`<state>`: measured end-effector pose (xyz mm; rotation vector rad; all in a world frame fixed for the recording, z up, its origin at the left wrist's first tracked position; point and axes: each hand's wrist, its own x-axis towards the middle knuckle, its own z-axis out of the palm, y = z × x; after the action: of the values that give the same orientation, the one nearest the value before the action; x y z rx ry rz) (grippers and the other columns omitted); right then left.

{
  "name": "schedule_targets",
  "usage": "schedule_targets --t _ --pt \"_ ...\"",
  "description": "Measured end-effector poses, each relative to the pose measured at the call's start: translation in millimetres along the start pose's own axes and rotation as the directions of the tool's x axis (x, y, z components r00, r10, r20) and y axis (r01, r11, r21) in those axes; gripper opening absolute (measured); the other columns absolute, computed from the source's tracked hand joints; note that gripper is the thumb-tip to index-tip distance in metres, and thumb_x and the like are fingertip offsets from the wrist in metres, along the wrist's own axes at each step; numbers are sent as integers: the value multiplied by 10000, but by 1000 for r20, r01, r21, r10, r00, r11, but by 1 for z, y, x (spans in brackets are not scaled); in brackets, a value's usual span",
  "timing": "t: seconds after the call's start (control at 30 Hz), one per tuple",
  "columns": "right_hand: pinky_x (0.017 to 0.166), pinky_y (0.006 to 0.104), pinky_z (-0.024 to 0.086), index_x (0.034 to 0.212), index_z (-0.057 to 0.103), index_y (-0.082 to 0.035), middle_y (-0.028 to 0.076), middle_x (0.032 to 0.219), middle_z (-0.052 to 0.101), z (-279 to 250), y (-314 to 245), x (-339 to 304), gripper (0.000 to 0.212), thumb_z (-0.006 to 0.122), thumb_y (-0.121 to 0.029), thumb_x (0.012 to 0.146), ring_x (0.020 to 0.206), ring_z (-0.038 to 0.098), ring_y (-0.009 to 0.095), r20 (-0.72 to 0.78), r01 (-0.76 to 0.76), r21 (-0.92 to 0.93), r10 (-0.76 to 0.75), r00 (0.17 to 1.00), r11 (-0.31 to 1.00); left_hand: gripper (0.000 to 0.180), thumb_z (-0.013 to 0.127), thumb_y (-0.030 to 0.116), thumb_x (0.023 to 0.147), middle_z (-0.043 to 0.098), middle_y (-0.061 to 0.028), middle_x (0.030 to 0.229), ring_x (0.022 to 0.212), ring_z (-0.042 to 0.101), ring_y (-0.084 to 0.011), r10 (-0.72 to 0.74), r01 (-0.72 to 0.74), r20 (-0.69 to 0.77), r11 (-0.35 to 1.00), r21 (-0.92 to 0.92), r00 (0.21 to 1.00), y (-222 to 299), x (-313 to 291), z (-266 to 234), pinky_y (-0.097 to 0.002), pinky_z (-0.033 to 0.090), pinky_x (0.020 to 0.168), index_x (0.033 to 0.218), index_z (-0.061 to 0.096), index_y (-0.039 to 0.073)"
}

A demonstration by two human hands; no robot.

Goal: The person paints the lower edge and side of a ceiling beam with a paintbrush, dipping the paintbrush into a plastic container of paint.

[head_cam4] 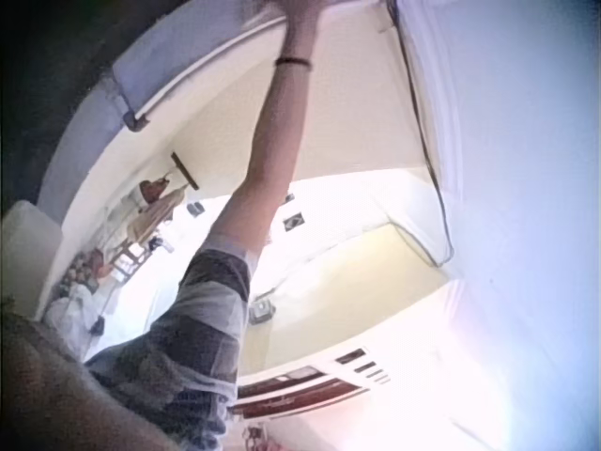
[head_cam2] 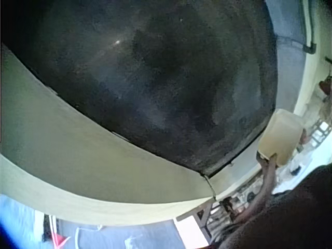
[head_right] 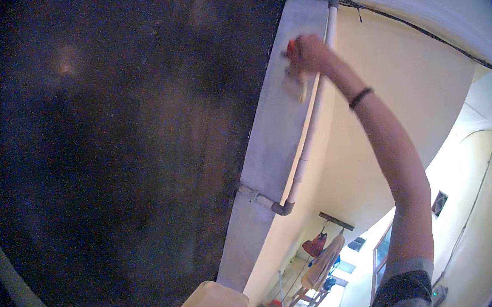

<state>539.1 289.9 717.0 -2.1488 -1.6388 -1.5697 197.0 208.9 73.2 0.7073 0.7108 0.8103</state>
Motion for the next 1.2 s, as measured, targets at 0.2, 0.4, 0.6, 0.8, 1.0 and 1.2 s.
schedule_targets --t 0.2,0.4,0.6,0.8,1.0,1.2 --pt "673 474 533 800 685 6 224 773 680 -44 24 89 317 649 -290 908 760 674 397 -376 98 -403 -262 889 910 883 676 320 905 301 -153 1458 1289 387 -287 52 -53 -21 998 -27 998 9 4 12 -376 471 911 1502 47 159" --pt "694 467 567 865 680 1 212 857 680 13 59 92 237 566 -198 923 804 688 378 -177 151 -652 -342 923 743 900 675 309 896 317 -154 1457 1281 389 -275 87 -86 22 996 -25 996 -4 28 6 -371 444 918 1508 37 137" --pt "592 401 610 787 666 41 222 839 676 81 -23 -30 138 591 -71 812 727 714 320 110 453 -593 -490 865 666 950 699 329 867 347 -160 1448 1243 416 -268 65 -66 29 997 32 997 9 21 3 -378 440 892 1513 35 122" --pt "710 433 568 792 676 9 216 770 674 33 -82 -55 220 628 -189 876 774 704 338 212 431 -149 -397 893 890 997 715 361 853 356 -168 1447 1250 413 -278 35 -37 53 999 35 998 19 18 -2 -388 440 899 1526 9 154" --pt "536 347 524 791 688 17 111 605 675 -29 13 29 385 668 -343 926 534 661 151 36 19 -32 -18 999 999 1010 711 378 857 340 -179 1463 1284 391 -303 -24 20 63 997 71 998 16 11 -2 -405 428 941 1535 -11 181" --pt "712 502 557 852 690 -6 236 848 685 -46 36 40 300 560 -261 943 804 682 402 -160 85 -574 -214 964 814 1006 704 385 865 321 -187 1477 1309 370 -320 -42 36 79 996 76 996 15 11 -5 -420 415 973 1538 -17 187"
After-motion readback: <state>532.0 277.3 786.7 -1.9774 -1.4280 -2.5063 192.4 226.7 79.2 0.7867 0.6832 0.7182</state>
